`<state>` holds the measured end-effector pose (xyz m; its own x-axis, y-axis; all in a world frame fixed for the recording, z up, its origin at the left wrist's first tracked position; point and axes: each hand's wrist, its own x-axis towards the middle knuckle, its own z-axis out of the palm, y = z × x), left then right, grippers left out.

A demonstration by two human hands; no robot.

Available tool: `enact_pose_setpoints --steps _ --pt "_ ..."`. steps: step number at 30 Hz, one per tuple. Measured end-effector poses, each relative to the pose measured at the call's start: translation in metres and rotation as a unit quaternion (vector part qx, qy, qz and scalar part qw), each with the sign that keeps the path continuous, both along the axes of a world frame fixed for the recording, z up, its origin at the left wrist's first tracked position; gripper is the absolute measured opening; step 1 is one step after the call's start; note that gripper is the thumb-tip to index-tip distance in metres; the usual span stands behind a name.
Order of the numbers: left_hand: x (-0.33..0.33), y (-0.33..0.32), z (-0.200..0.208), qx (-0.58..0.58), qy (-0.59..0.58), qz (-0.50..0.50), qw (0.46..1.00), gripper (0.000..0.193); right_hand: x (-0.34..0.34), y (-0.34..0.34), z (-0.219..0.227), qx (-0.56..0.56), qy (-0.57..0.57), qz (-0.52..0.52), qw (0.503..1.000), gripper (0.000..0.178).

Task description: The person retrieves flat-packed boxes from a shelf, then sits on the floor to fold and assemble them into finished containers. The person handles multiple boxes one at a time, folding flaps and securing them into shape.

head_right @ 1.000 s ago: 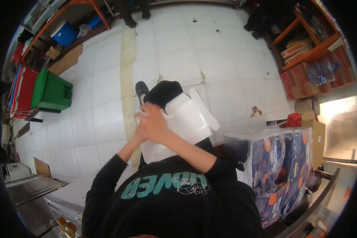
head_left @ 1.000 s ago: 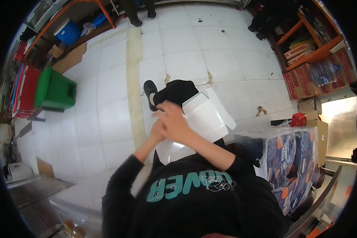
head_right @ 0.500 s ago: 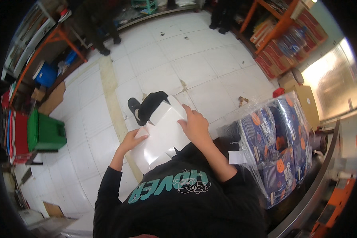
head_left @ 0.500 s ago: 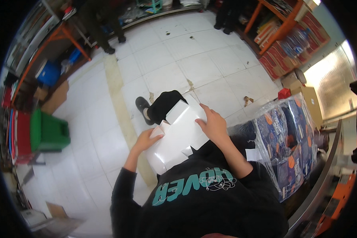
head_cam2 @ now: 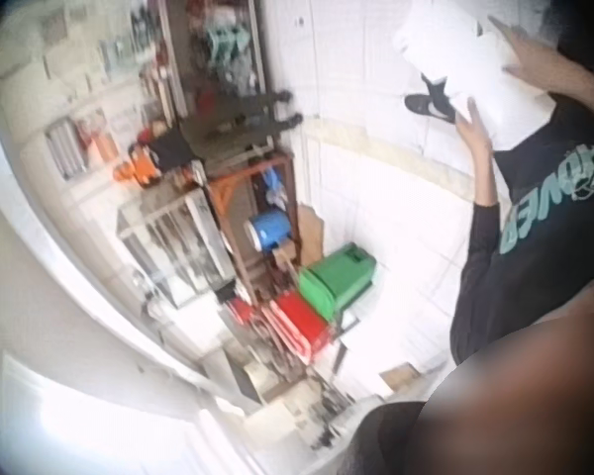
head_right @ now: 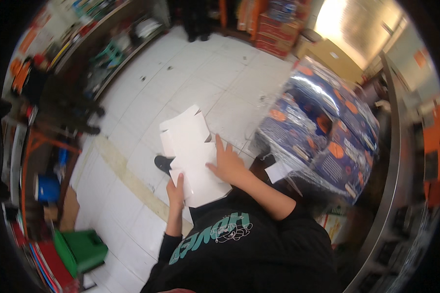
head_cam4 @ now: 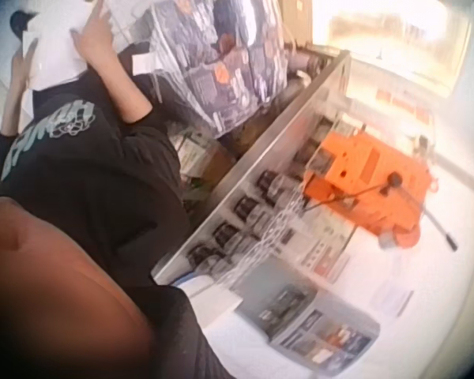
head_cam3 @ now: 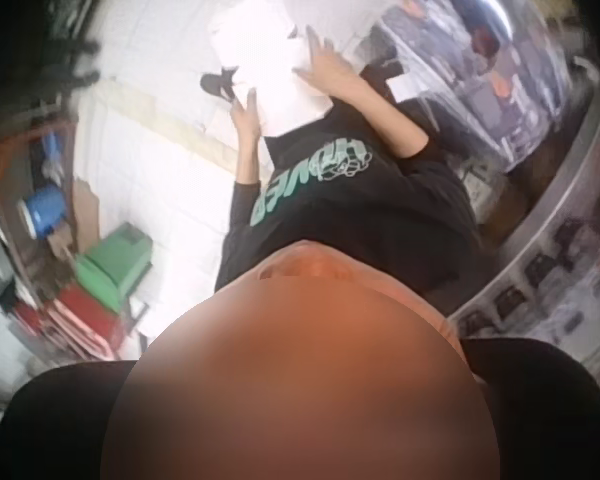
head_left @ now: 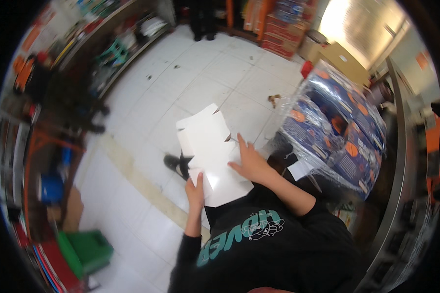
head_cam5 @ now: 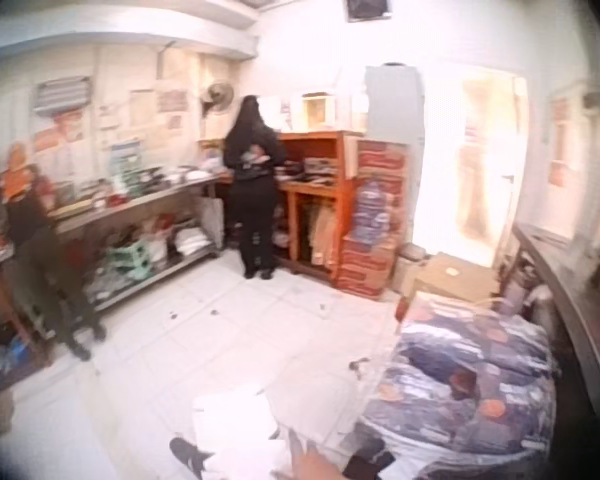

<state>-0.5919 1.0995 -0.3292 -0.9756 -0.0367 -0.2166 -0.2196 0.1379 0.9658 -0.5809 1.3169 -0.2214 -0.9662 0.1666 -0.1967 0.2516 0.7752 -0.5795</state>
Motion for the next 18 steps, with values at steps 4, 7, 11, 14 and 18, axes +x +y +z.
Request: enact_pose_setpoints --steps 4,7,11,14,18 --pt "0.013 0.029 -0.004 0.057 -0.033 0.026 0.997 0.037 0.015 0.003 0.003 -0.099 -0.001 -0.050 0.994 0.083" --pt "0.014 0.035 0.029 0.084 -0.022 0.003 0.996 0.037 0.029 0.010 0.030 -0.087 0.044 -0.053 0.994 0.081" --pt "0.007 0.047 0.102 0.187 -0.002 -0.095 0.978 0.043 0.053 0.026 0.084 -0.126 0.175 -0.121 0.969 0.073" --pt "0.008 0.078 0.150 0.249 0.128 -0.196 0.940 0.048 0.077 0.054 0.121 -0.082 0.320 -0.164 0.929 0.069" --pt "0.004 0.140 0.185 0.212 0.176 -0.359 0.892 0.054 0.112 0.103 0.159 -0.081 0.387 -0.260 0.881 0.067"
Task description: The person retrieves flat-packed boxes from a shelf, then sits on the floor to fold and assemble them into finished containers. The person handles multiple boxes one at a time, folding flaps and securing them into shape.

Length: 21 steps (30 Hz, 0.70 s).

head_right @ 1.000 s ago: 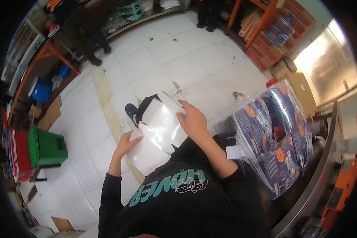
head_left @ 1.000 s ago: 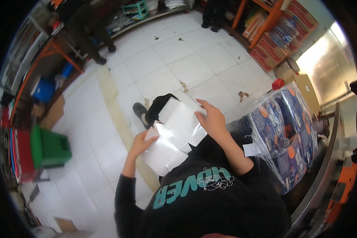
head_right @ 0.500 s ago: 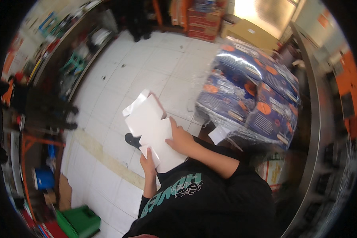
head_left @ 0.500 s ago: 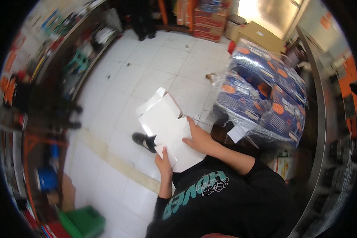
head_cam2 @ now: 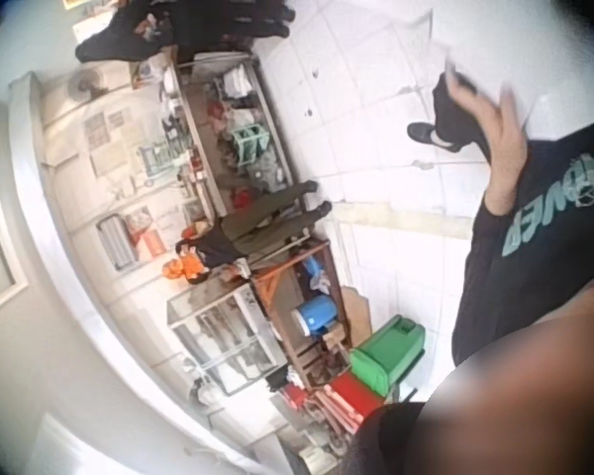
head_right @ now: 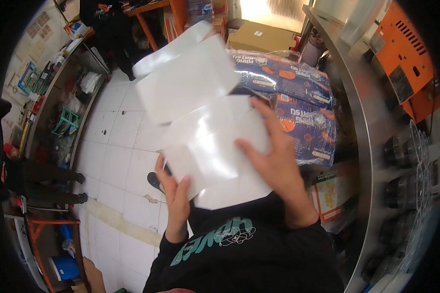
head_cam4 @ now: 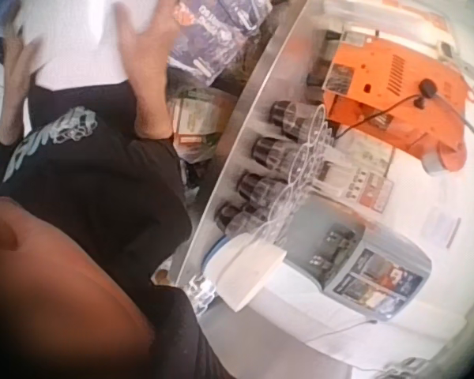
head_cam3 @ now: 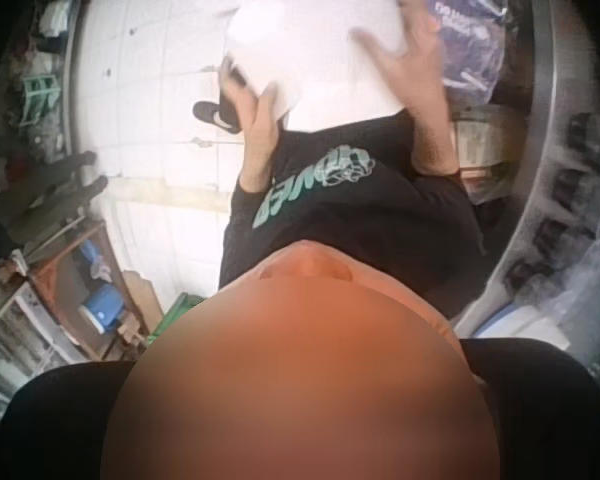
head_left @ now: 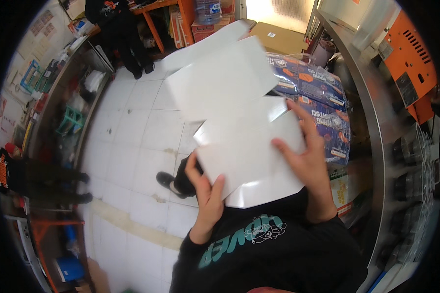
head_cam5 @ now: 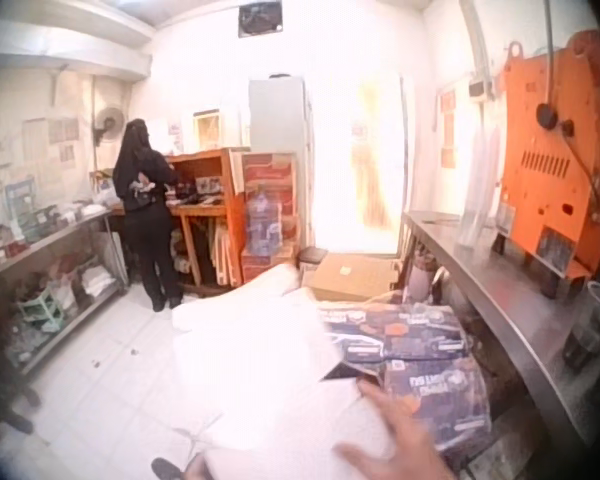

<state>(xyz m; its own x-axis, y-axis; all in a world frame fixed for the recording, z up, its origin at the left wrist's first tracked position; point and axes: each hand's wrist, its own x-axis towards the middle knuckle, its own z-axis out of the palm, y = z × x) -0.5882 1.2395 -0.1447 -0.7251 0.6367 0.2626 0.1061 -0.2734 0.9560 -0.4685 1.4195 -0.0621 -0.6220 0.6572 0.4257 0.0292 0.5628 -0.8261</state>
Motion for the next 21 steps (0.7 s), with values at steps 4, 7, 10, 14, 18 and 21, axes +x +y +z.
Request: enact_pose_setpoints --steps 4,7,10,14,18,21 --pt "0.002 0.098 -0.014 0.034 0.062 -0.002 0.998 0.056 0.013 0.036 0.020 0.272 -0.226 -0.247 0.902 0.068" --pt "-0.004 0.128 -0.029 0.041 -0.013 0.016 0.999 0.052 0.017 0.039 0.022 0.316 -0.214 -0.123 0.916 0.064" --pt "-0.003 0.124 -0.034 0.060 -0.034 0.027 0.997 0.049 0.020 0.026 0.017 0.310 -0.242 0.022 0.919 0.052" --pt "-0.017 0.110 -0.024 0.025 -0.106 0.006 0.994 0.041 0.022 0.016 0.011 0.360 -0.279 0.047 0.889 0.046" --pt "-0.033 0.110 -0.018 -0.085 0.142 0.139 0.976 0.036 0.011 0.008 0.002 0.347 -0.279 0.092 0.890 0.035" --pt "-0.033 0.101 -0.025 -0.081 0.099 0.139 0.982 0.046 0.007 0.011 0.000 0.328 -0.281 0.110 0.895 0.024"
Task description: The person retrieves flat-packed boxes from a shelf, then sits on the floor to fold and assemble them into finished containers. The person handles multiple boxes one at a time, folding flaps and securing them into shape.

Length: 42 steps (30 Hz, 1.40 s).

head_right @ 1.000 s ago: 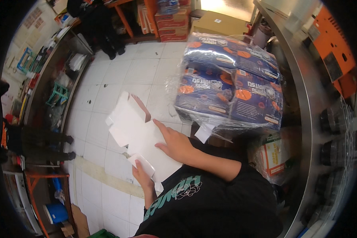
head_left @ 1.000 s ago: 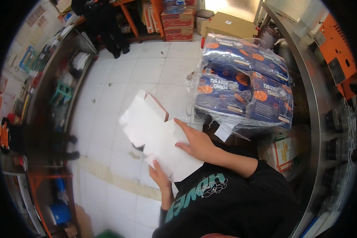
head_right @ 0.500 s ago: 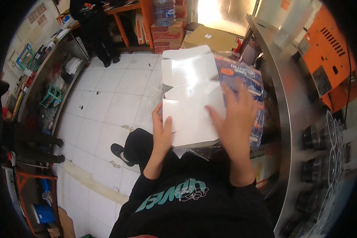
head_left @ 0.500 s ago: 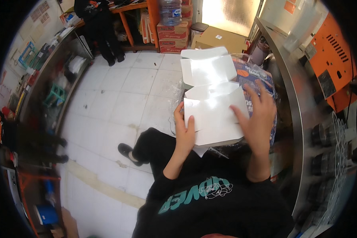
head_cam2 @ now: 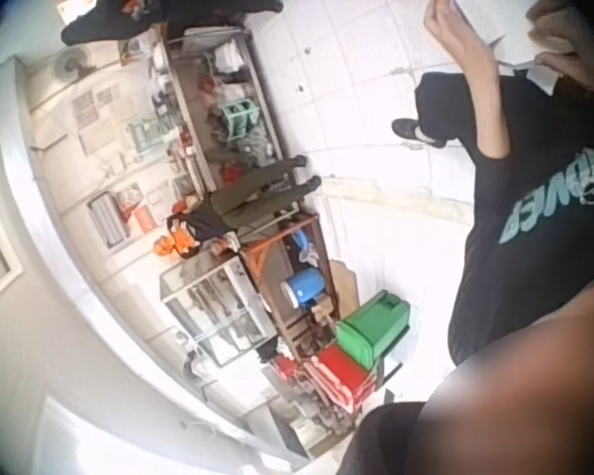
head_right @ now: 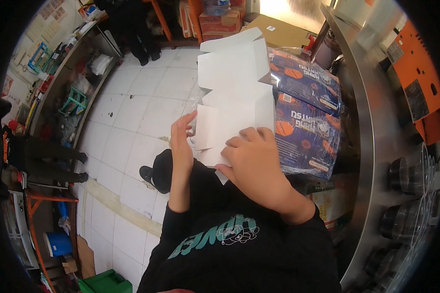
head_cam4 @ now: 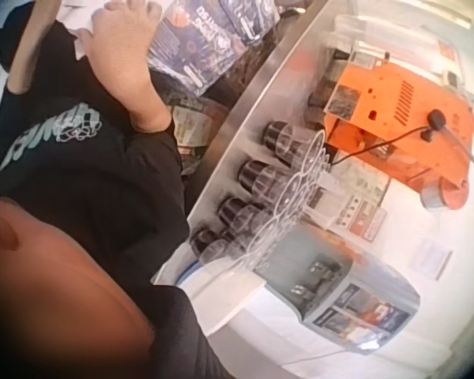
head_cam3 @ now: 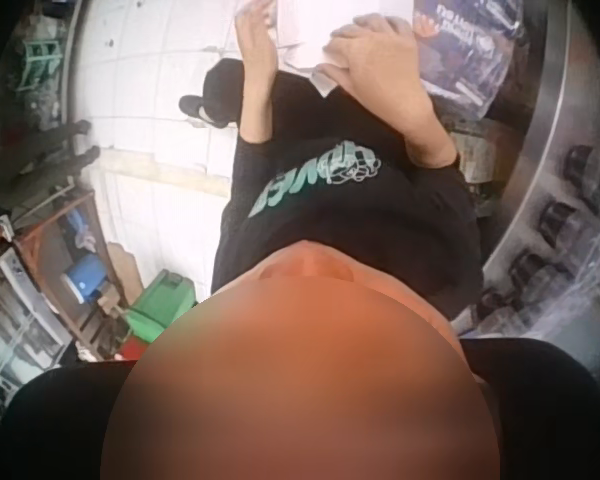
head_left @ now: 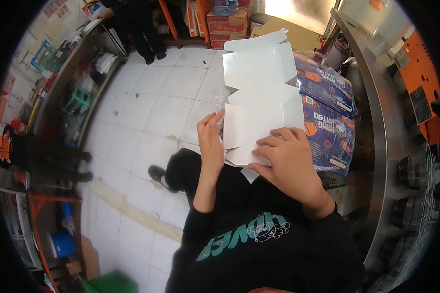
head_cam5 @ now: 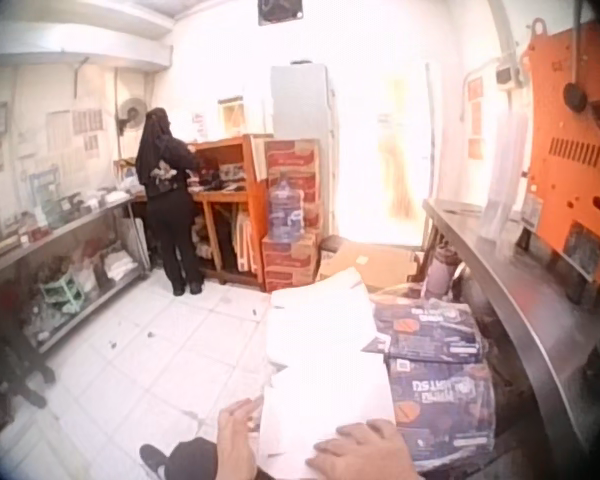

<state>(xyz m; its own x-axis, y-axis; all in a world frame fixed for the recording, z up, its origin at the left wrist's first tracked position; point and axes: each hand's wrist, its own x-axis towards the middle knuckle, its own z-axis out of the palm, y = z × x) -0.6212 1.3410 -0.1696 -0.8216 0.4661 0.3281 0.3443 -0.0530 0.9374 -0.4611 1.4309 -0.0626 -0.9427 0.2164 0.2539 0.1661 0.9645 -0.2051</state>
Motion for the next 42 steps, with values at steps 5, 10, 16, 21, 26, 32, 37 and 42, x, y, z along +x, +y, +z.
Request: enact_pose_setpoints --steps 5,10,16,21,26,32,37,42 --pt "0.023 -0.033 -0.025 0.039 -0.040 0.032 0.998 0.050 -0.007 0.000 0.001 0.027 0.037 0.012 0.999 0.016" --pt "0.049 -0.050 -0.045 0.118 -0.033 0.049 0.991 0.031 -0.023 -0.006 0.006 0.016 0.015 -0.055 0.998 0.014" --pt "0.062 -0.052 -0.041 -0.014 0.135 0.064 0.989 0.022 -0.037 -0.008 0.026 -0.008 0.298 -0.124 0.946 0.014" --pt "0.057 -0.057 -0.050 -0.002 0.140 0.054 0.989 0.032 -0.029 -0.030 0.033 -0.094 0.462 -0.024 0.882 0.009" --pt "0.053 -0.093 -0.047 0.177 -0.043 0.157 0.971 0.052 -0.040 -0.067 -0.003 -0.117 0.368 0.212 0.897 0.033" --pt "0.065 -0.178 -0.025 0.324 -0.217 0.119 0.913 0.052 -0.065 -0.103 -0.081 -0.081 0.205 0.334 0.917 0.019" --pt "0.085 -0.167 -0.076 0.306 -0.320 0.266 0.856 0.041 -0.078 -0.114 -0.146 -0.184 0.087 0.349 0.915 0.019" --pt "0.093 -0.160 -0.121 0.302 -0.388 0.306 0.815 0.021 -0.072 -0.119 -0.185 -0.355 -0.051 0.241 0.902 0.023"
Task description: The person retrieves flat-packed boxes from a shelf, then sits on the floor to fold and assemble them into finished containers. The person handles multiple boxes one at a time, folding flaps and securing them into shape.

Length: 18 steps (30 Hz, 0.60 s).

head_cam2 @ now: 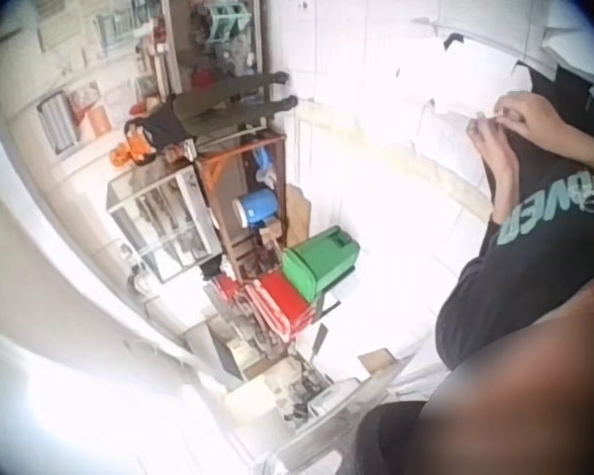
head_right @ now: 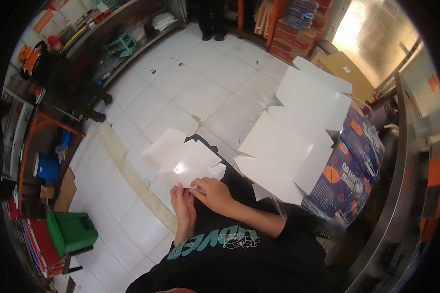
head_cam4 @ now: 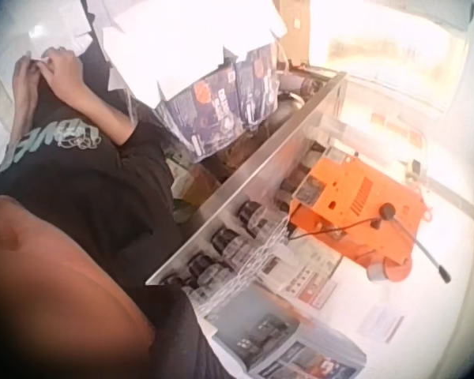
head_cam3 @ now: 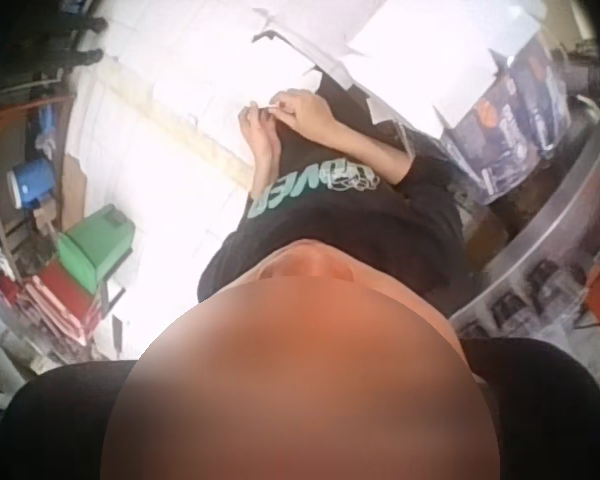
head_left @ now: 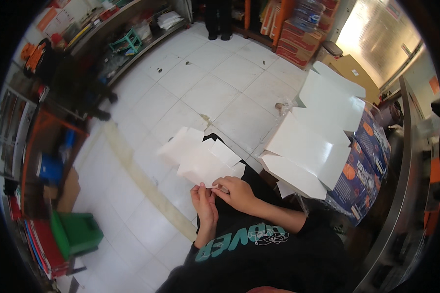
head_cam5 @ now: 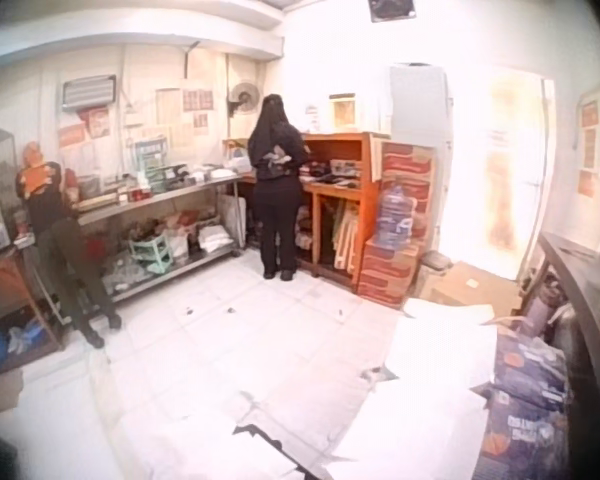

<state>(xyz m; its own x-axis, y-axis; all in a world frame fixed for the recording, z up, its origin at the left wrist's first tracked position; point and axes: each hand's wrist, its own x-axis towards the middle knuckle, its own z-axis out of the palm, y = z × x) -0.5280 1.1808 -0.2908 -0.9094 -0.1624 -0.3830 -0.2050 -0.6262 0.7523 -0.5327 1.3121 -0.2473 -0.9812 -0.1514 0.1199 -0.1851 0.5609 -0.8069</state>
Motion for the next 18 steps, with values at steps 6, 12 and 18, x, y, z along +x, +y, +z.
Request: enact_pose_setpoints --steps 6,12,18 --pt "-0.013 -0.005 -0.018 0.055 0.007 0.039 0.998 0.014 -0.021 0.005 -0.038 -0.270 -0.199 -0.072 0.939 0.024" --pt "-0.005 0.003 -0.022 -0.055 0.029 0.011 0.998 0.007 -0.033 0.012 -0.047 -0.377 -0.264 -0.109 0.881 0.022" --pt "-0.010 0.004 -0.020 -0.145 0.053 0.007 0.988 0.010 -0.037 0.013 -0.039 -0.451 -0.360 -0.021 0.816 0.031"
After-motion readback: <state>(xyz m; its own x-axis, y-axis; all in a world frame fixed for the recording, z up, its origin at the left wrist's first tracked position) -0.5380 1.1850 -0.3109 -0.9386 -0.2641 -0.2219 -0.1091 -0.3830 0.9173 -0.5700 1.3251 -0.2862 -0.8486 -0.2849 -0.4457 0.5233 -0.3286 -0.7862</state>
